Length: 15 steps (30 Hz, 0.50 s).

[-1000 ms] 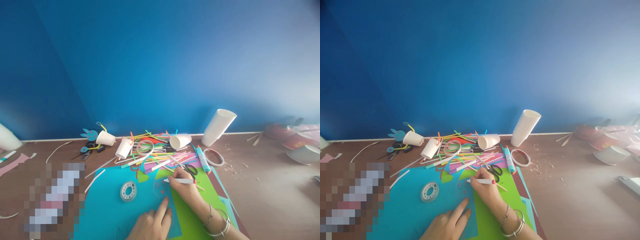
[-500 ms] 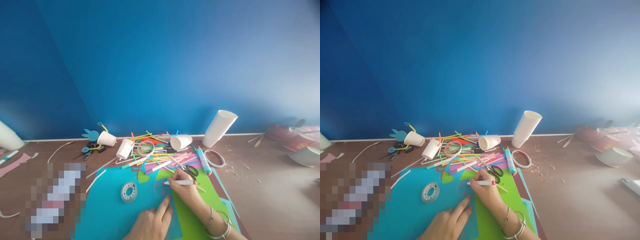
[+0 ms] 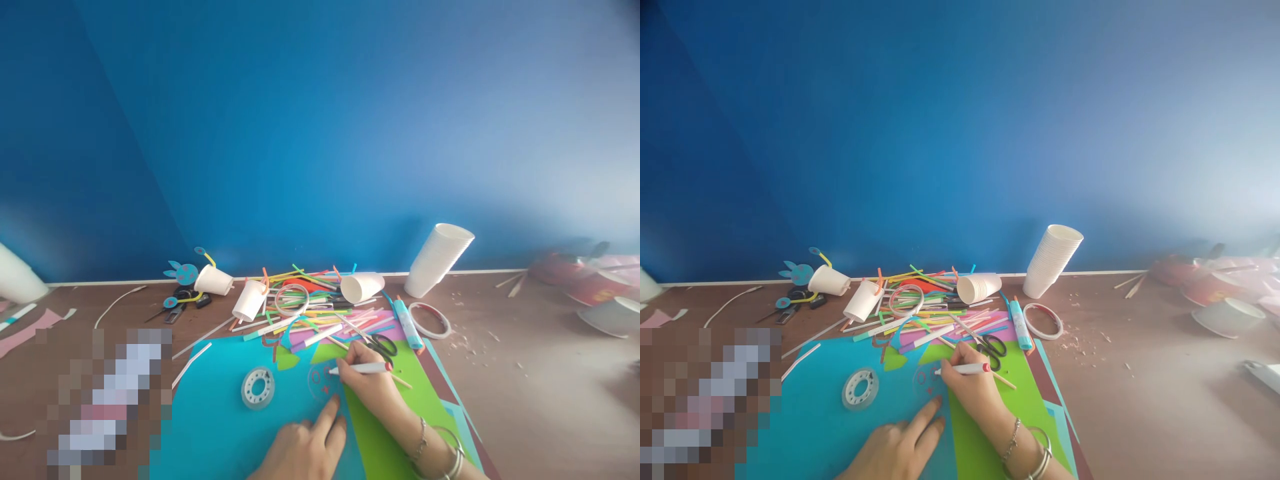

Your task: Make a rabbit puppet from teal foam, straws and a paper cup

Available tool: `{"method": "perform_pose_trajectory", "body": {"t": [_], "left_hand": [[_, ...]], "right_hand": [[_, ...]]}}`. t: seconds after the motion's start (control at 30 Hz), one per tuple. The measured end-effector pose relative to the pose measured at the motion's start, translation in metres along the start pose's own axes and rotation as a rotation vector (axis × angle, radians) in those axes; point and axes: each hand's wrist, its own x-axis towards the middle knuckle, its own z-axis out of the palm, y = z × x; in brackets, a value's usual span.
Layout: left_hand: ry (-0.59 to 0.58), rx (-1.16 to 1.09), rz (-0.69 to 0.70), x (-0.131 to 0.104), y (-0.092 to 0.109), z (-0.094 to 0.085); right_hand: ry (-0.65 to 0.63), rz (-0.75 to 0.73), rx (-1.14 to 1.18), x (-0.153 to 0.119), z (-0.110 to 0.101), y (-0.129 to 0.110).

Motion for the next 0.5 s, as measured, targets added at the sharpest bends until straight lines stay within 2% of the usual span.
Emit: {"method": "perform_pose_trajectory", "body": {"t": [0.5], "left_hand": [[0.004, 0.013, 0.01, -0.0007, 0.0002, -0.0038]], "right_hand": [[0.001, -0.022, -0.027, -0.0006, -0.0007, 0.0]]}}
